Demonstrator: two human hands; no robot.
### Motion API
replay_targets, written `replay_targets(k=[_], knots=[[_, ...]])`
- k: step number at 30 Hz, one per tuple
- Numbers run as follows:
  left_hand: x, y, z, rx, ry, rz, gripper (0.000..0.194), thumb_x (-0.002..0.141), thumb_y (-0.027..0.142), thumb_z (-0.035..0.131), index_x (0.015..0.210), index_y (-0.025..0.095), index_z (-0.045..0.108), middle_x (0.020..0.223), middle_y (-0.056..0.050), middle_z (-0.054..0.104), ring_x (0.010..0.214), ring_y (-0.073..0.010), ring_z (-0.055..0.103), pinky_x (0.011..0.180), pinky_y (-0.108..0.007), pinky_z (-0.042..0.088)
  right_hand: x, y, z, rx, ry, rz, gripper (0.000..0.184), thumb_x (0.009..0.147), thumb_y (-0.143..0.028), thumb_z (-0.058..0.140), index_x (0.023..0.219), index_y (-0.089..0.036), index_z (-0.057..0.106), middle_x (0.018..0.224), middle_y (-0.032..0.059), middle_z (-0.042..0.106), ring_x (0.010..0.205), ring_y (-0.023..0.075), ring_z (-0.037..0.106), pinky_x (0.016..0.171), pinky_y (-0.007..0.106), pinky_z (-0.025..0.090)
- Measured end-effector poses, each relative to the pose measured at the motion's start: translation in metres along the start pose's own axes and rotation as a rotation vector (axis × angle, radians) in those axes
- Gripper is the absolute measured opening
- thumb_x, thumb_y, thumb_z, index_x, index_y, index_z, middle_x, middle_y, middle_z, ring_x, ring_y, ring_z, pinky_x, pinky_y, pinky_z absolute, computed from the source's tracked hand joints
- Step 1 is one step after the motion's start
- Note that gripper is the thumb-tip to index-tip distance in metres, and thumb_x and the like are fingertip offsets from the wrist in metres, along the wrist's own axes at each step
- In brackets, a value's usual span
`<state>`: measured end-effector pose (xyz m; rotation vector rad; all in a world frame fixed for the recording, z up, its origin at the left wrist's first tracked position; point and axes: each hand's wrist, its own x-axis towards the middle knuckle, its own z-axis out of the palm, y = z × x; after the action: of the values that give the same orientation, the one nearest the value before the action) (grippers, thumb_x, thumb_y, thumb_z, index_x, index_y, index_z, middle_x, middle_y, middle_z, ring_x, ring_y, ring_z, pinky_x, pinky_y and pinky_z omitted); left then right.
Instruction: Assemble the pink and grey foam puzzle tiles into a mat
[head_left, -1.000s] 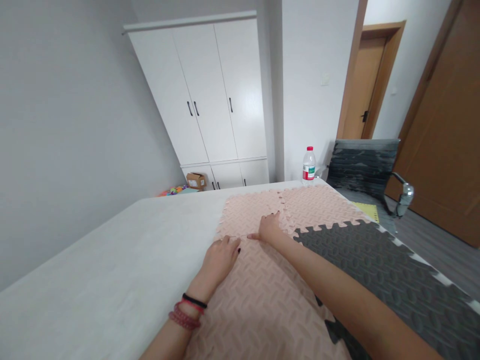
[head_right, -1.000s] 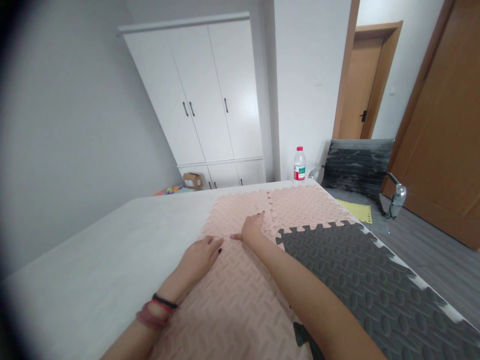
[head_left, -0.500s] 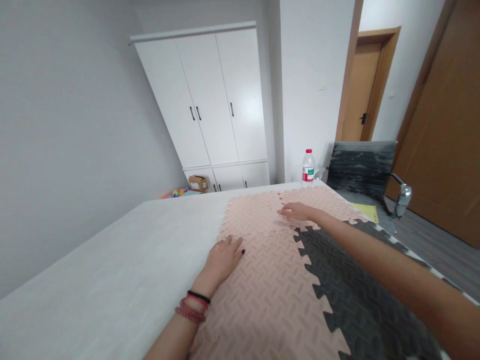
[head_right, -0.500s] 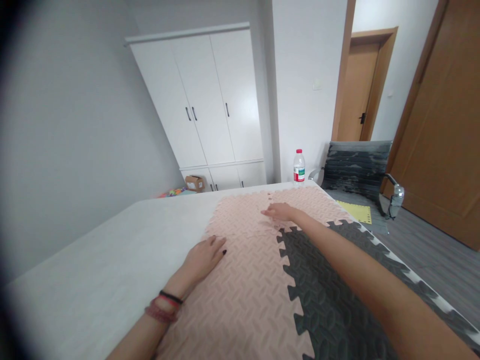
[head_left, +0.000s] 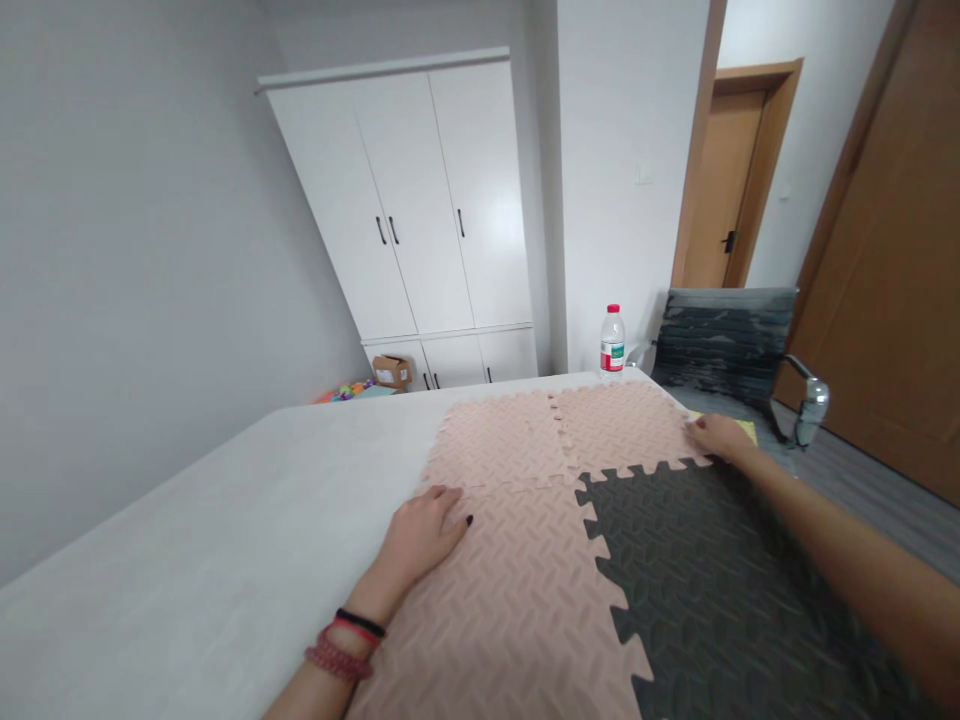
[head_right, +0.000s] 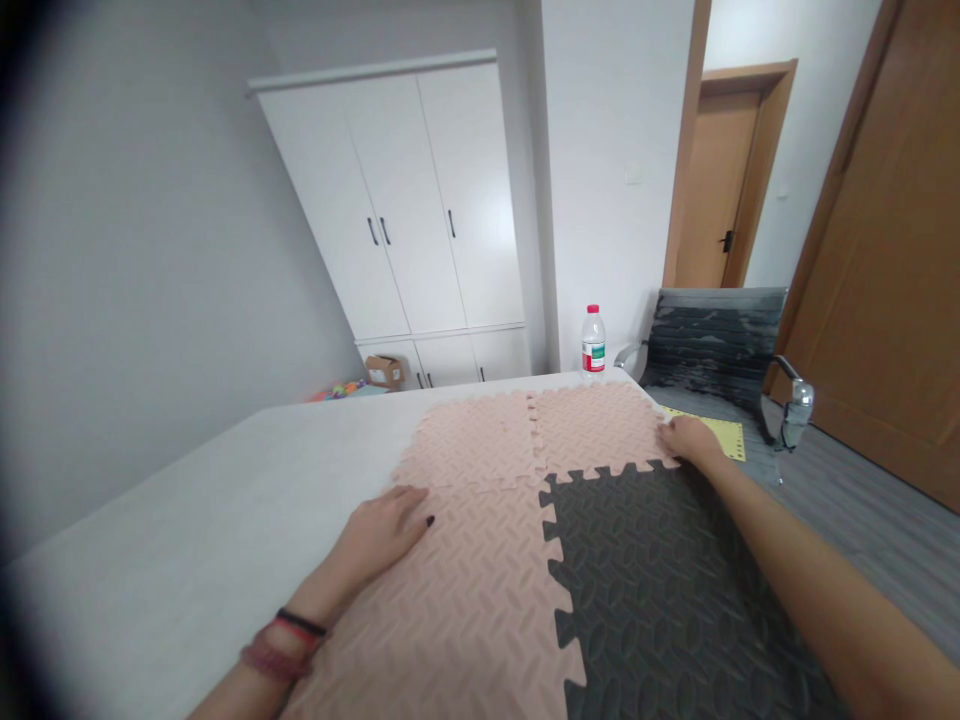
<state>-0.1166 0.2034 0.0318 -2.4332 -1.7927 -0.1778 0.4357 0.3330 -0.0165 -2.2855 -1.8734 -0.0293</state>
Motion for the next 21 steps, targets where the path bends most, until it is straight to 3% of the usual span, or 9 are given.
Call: replay_targets(k=[7,11,15,19,21], knots=[[0.004,0.009,-0.002,0.058,0.014,-0.015,0.037,0.085,0.039,0.041,0.112,0.02,0.059,0.113,-0.009,0.063,0.097,-0.0236,0.062,0.084,-0.035,0.046,-0.01,0.008,0.002,-0.055,0.083,-0.131,0.036,0.088,-0.029,0.037,0.085,-0.012,0.069,0.091,0.0155,0.065,0.09,0.0236,0.06,0.078,0.029,0.04],[0.021,0.019,-0.014,0.111,-0.06,-0.044,0.029,0.082,0.037,0.043,0.087,0.02,0.066,0.095,-0.01,0.068,0.086,-0.0255,0.064,0.076,-0.037,0.048,-0.016,0.007,0.003,-0.062,0.136,-0.164,0.036,0.089,-0.031,0.037,0.083,-0.011,0.067,0.092,0.0163,0.064,0.094,0.0244,0.057,0.082,0.03,0.039],[0.072,0.024,-0.025,0.059,-0.125,-0.089,0.03,0.081,0.036,0.046,0.074,0.017,0.068,0.082,-0.011,0.07,0.083,-0.0278,0.065,0.074,-0.039,0.049,-0.014,0.008,0.006,-0.046,0.165,-0.141,0.039,0.091,-0.032,0.034,0.081,-0.012,0.066,0.09,0.0158,0.064,0.092,0.0244,0.058,0.081,0.031,0.04],[0.148,0.044,-0.017,-0.079,-0.101,-0.003,0.029,0.088,0.032,0.046,0.106,0.018,0.063,0.109,-0.009,0.066,0.101,-0.021,0.06,0.089,-0.035,0.046,-0.012,0.01,0.009,-0.025,0.185,-0.111,0.038,0.091,-0.032,0.033,0.086,-0.014,0.066,0.092,0.0141,0.064,0.093,0.0239,0.058,0.081,0.03,0.04],[0.186,0.063,-0.007,-0.138,-0.094,0.05,0.032,0.09,0.034,0.049,0.116,0.018,0.056,0.12,-0.009,0.059,0.106,-0.0201,0.057,0.093,-0.039,0.045,-0.011,0.011,0.01,-0.014,0.194,-0.098,0.036,0.091,-0.032,0.034,0.091,-0.015,0.066,0.093,0.0131,0.065,0.094,0.0234,0.058,0.08,0.029,0.041]])
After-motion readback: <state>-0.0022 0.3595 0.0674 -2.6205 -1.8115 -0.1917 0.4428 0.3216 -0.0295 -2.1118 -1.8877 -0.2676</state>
